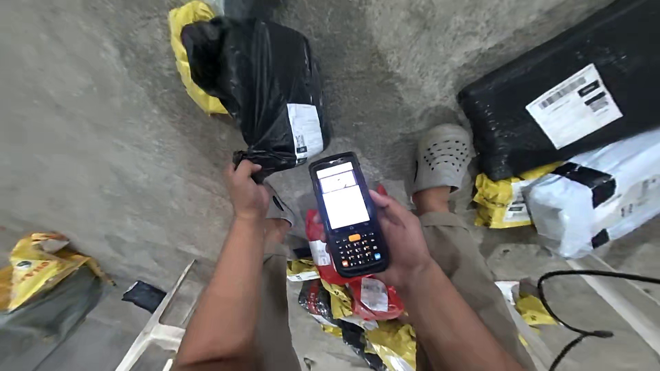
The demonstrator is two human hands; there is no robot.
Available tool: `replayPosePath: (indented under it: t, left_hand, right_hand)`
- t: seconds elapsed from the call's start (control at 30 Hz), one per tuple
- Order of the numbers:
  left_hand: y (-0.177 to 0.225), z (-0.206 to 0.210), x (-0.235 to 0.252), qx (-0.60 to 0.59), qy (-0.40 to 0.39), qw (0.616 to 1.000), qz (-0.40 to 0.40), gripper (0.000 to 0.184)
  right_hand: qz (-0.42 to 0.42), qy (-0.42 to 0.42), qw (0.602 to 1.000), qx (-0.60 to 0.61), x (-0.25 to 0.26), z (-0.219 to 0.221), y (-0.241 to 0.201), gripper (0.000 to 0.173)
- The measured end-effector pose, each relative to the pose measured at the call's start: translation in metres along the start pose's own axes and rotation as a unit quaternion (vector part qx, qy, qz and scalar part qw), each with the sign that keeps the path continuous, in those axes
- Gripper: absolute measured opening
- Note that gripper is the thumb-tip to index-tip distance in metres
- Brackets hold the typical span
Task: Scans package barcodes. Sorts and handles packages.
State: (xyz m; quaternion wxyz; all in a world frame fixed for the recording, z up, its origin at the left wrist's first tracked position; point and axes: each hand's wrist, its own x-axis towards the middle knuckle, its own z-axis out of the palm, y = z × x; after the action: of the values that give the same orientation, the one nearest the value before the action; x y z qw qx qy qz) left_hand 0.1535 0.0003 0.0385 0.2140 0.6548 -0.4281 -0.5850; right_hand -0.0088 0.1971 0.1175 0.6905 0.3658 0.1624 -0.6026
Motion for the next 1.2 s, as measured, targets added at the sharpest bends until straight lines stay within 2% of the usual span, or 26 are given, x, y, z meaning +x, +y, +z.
replayPosePath:
  t: [0.13,0.2,0.3,0.5,0.57,0.63,0.73,0.77,0.8,0.83,0.87,0.9,0.93,1.0,1.1,1.13,1.2]
  left_hand:
    - [-0.036,-0.027,0.013,0.088,0.128,0.988,-0.028,0.024]
    - [-0.053,-0.047,0.026,0.131,0.154,0.979,-0.020,0.022]
    - [-0.056,-0.063,0.041,0.134,0.157,0.978,-0.009,0.025]
    - [-0.055,-0.072,0.055,0.113,0.120,0.986,-0.006,0.027]
    - [-0.053,-0.073,0.052,0.176,0.101,0.979,0.024,0.026]
    - [-0.044,-0.070,0.043,0.319,0.056,0.941,0.094,0.035]
    - [-0.022,-0.060,0.024,0.567,-0.049,0.796,0.207,0.066]
    - [-0.020,-0.053,0.022,0.623,-0.076,0.750,0.210,0.073]
    - [-0.020,-0.045,0.022,0.667,-0.106,0.713,0.187,0.073]
    - [-0.023,-0.042,0.026,0.693,-0.142,0.690,0.155,0.063]
    - [-0.025,-0.042,0.032,0.700,-0.172,0.682,0.126,0.044]
    - [-0.023,-0.044,0.036,0.692,-0.190,0.690,0.096,0.032]
    - [-0.014,-0.043,0.040,0.674,-0.187,0.712,0.066,0.027]
    - [0.006,-0.040,0.045,0.640,-0.143,0.754,0.040,0.021]
    - [0.025,-0.043,0.045,0.636,-0.120,0.762,0.015,0.020]
    - [0.027,-0.043,0.043,0.635,-0.130,0.761,0.021,0.026]
    - [0.017,-0.039,0.040,0.649,-0.172,0.740,0.035,0.052]
  right_hand:
    - [0.099,0.027,0.988,0.117,-0.010,0.001,0.019,0.067]
    - [0.140,0.084,0.977,0.136,-0.015,0.003,0.031,0.065]
    - [0.179,0.162,0.963,0.121,-0.015,0.004,0.046,0.065]
    - [0.200,0.162,0.962,0.090,-0.006,-0.005,0.058,0.066]
    - [0.199,0.177,0.960,0.081,-0.004,-0.001,0.056,0.066]
    - [0.196,0.190,0.959,0.076,-0.002,0.002,0.055,0.066]
    - [0.192,0.200,0.959,0.065,0.001,-0.005,0.060,0.065]
    - [0.191,0.211,0.957,0.059,0.002,-0.007,0.061,0.065]
    - [0.189,0.217,0.956,0.058,0.002,-0.010,0.063,0.065]
    - [0.188,0.213,0.957,0.063,0.002,-0.014,0.065,0.065]
    - [0.188,0.200,0.959,0.073,0.002,-0.016,0.066,0.065]
    - [0.190,0.183,0.961,0.083,0.002,-0.018,0.067,0.065]
    - [0.191,0.159,0.964,0.093,0.003,-0.020,0.065,0.065]
    - [0.190,0.119,0.969,0.109,0.004,-0.020,0.063,0.064]
    - [0.197,0.122,0.966,0.115,0.003,-0.016,0.064,0.065]
    - [0.197,0.129,0.965,0.113,0.003,-0.015,0.064,0.065]
    - [0.191,0.143,0.964,0.113,0.004,-0.015,0.063,0.066]
